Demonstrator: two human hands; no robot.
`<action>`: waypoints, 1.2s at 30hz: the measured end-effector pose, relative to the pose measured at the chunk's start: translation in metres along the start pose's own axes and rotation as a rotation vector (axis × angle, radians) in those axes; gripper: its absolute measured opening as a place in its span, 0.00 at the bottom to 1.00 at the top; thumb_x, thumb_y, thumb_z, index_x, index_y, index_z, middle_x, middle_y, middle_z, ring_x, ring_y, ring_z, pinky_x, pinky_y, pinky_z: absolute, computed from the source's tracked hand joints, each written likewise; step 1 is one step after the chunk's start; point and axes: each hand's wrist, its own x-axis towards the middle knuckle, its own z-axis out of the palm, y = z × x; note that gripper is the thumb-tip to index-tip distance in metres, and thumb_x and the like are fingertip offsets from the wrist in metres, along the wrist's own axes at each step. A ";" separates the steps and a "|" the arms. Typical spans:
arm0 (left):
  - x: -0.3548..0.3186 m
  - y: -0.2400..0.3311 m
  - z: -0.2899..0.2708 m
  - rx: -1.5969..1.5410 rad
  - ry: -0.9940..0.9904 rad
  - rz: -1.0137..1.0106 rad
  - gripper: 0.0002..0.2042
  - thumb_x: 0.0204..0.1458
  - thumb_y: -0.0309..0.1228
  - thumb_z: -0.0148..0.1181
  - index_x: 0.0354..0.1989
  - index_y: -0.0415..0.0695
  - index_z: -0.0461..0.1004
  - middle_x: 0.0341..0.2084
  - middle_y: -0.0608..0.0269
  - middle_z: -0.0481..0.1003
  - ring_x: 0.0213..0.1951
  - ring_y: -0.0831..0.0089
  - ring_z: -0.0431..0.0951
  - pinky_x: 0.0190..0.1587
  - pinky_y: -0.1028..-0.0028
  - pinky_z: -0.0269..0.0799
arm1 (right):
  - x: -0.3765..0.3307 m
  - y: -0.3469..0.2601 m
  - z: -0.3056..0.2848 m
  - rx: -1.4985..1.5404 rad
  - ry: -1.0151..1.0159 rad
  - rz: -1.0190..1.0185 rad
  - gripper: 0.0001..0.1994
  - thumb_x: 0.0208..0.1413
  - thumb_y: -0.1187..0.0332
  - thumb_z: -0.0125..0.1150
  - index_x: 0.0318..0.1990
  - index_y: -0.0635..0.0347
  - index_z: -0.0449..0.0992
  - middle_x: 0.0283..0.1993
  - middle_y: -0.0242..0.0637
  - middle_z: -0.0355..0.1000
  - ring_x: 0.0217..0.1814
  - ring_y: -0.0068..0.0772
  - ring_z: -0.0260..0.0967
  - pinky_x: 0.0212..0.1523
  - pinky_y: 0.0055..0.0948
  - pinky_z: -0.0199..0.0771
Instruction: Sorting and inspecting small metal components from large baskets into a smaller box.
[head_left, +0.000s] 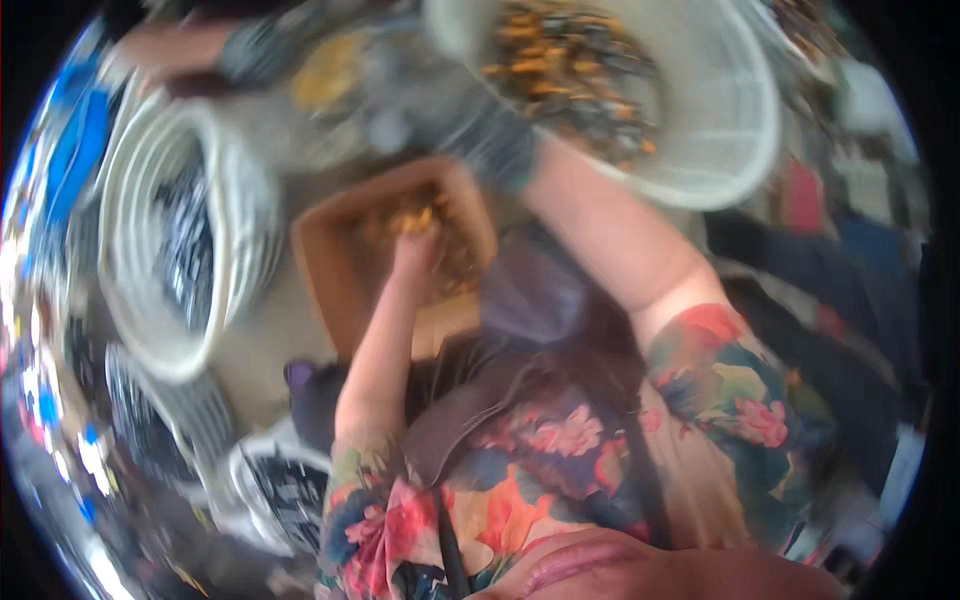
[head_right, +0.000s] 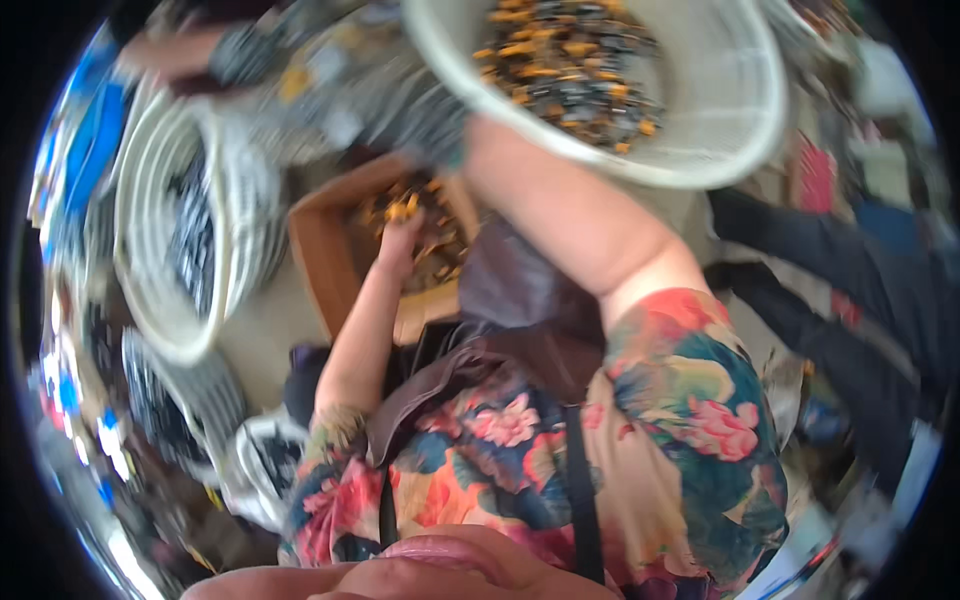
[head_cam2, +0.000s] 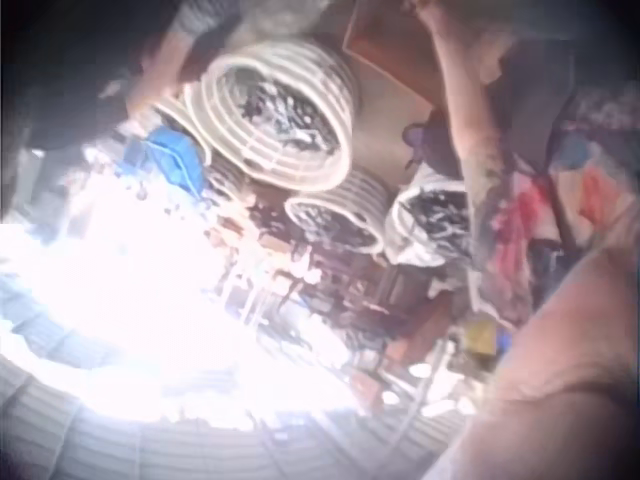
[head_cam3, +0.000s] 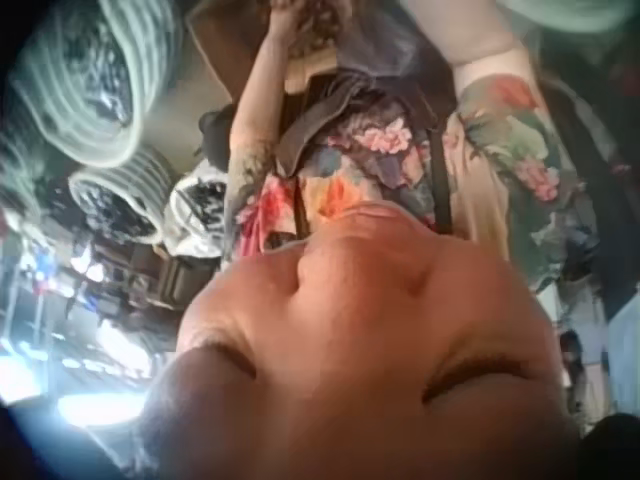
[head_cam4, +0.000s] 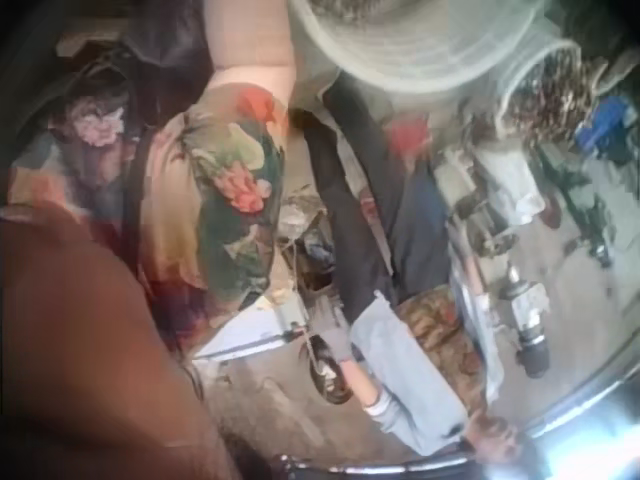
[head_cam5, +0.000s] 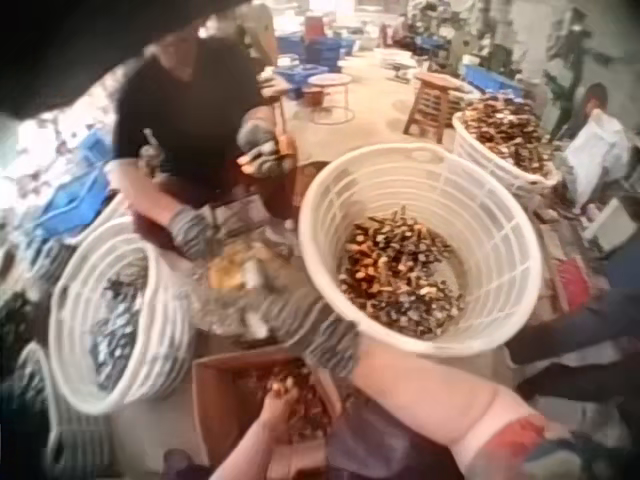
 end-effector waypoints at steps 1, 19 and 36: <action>-0.005 0.066 0.016 -0.143 0.055 -0.268 0.12 0.54 0.31 0.57 0.45 0.44 0.70 0.35 0.63 0.75 0.30 0.74 0.71 0.31 0.73 0.70 | -0.008 -0.003 -0.013 0.343 0.132 0.301 0.18 0.53 0.70 0.57 0.52 0.58 0.69 0.47 0.37 0.72 0.47 0.31 0.70 0.47 0.31 0.72; -0.048 0.308 -0.040 -0.484 0.206 0.055 0.13 0.58 0.36 0.53 0.40 0.37 0.71 0.34 0.55 0.76 0.36 0.69 0.76 0.33 0.74 0.71 | 0.027 -0.027 -0.004 1.086 0.091 0.525 0.17 0.59 0.63 0.55 0.52 0.59 0.67 0.46 0.40 0.73 0.37 0.33 0.73 0.36 0.32 0.78; -0.026 0.314 -0.046 -0.775 0.135 0.069 0.13 0.61 0.27 0.44 0.52 0.38 0.59 0.50 0.48 0.69 0.47 0.60 0.74 0.41 0.70 0.73 | 0.029 -0.030 -0.007 0.405 0.197 0.415 0.23 0.54 0.69 0.60 0.58 0.59 0.65 0.41 0.34 0.73 0.36 0.25 0.72 0.38 0.22 0.74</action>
